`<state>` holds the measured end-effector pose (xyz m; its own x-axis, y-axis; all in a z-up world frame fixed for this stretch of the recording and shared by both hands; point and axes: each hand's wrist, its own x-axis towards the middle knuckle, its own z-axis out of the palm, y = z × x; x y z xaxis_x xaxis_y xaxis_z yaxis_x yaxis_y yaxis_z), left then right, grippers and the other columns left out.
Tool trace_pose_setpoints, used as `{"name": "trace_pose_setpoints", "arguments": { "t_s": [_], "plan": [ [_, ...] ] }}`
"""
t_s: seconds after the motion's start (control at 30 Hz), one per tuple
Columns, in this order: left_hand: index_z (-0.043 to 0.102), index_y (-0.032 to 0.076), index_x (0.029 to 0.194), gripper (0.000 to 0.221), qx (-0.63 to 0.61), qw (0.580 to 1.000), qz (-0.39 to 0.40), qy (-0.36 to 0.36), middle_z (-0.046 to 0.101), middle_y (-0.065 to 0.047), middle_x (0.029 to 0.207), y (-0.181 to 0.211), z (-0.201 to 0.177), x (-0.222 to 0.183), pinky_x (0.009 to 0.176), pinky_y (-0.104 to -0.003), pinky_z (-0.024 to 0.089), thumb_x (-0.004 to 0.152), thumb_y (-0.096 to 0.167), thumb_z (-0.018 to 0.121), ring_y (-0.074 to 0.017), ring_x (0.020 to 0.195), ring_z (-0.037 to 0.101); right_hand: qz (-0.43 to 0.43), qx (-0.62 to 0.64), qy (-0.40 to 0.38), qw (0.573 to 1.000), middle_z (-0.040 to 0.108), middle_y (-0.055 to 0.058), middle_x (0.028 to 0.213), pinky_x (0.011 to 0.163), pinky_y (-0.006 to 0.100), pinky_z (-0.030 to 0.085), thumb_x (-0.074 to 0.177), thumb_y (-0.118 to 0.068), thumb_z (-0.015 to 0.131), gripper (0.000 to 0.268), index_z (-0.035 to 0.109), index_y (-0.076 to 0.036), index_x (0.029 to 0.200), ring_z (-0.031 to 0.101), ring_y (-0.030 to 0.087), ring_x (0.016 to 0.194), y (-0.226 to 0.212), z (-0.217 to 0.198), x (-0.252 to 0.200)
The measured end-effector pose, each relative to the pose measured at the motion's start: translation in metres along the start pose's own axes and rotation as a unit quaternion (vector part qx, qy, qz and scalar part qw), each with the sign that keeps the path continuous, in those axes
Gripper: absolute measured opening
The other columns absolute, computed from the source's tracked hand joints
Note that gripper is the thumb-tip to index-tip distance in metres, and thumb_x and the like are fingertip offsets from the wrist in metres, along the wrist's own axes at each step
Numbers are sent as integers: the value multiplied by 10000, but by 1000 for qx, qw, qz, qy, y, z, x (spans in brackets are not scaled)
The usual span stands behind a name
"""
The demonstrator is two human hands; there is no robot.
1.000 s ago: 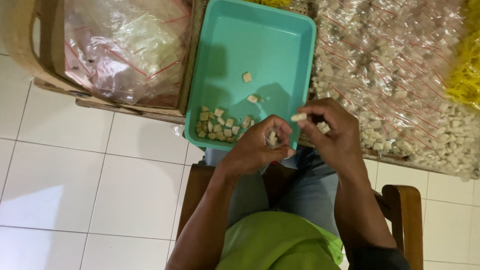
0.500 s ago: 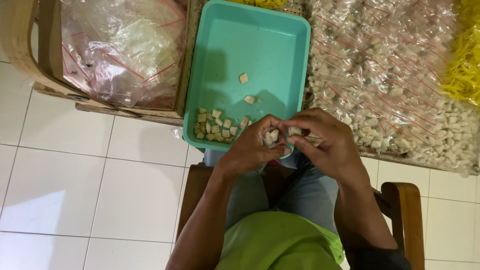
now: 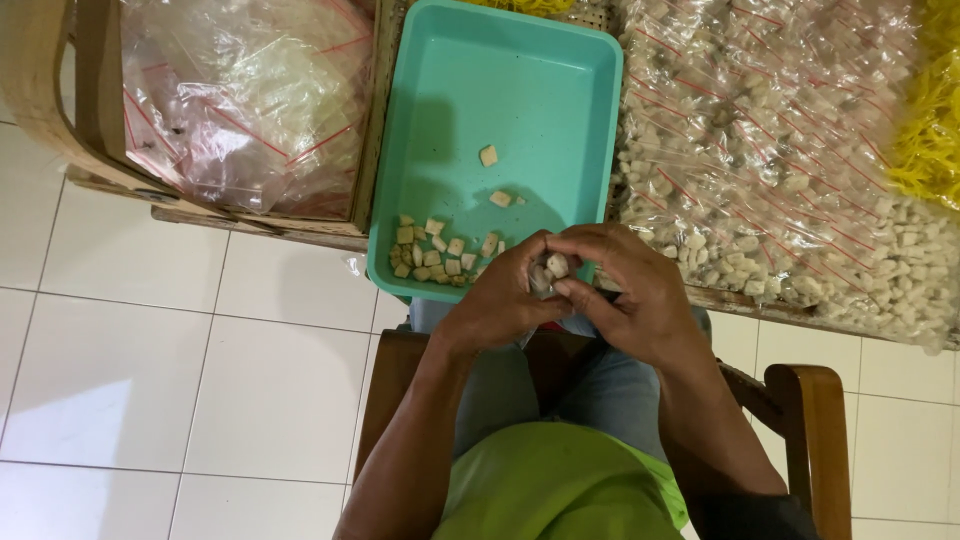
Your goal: The person is portioning small cubed food items from a tray into small clear plastic bags.
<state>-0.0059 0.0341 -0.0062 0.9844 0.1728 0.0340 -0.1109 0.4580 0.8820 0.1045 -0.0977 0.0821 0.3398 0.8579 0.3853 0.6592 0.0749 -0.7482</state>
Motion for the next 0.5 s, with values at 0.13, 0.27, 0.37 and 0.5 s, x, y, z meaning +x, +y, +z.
{"name": "trace_pose_setpoints", "arguments": {
  "t_s": [0.13, 0.27, 0.37, 0.5],
  "plan": [
    [615, 33, 1192, 332, -8, 1000, -5, 14, 675, -81, 968, 0, 2, 0, 884, -378, 541, 877, -14, 707, -139, 930, 603, -6, -18, 14, 1000, 733, 186, 1067, 901, 513, 566, 923, 32, 752, 307, 714, 52, 1227, 719, 400, 1022, 6, 2, -4],
    [606, 39, 1163, 302, -15, 1000, -11, 14, 644, -78, 945, 7, 4, -1, 856, -393, 542, 880, 10, 711, -146, 908, 606, 9, -7, 19, 1000, 744, 191, 1037, 908, 517, 558, 935, 11, 744, 246, 735, 56, 1178, 721, 394, 1029, 9, 2, -4],
    [616, 28, 1174, 322, -15, 1000, -12, 16, 647, -83, 934, 13, 6, -2, 830, -385, 551, 874, 27, 734, -130, 881, 611, 52, 28, 61, 996, 724, 187, 1055, 919, 461, 551, 966, -10, 726, 221, 726, 71, 1172, 698, 306, 1006, 20, -7, -3],
    [622, 22, 1183, 319, -37, 999, -8, 19, 640, -78, 927, 11, 4, -4, 803, -377, 557, 880, 14, 721, -114, 875, 623, 115, 67, 134, 982, 686, 206, 1029, 941, 421, 548, 1054, 14, 651, 166, 674, 113, 1185, 672, 267, 1001, 37, -5, -7]
  ]
}}
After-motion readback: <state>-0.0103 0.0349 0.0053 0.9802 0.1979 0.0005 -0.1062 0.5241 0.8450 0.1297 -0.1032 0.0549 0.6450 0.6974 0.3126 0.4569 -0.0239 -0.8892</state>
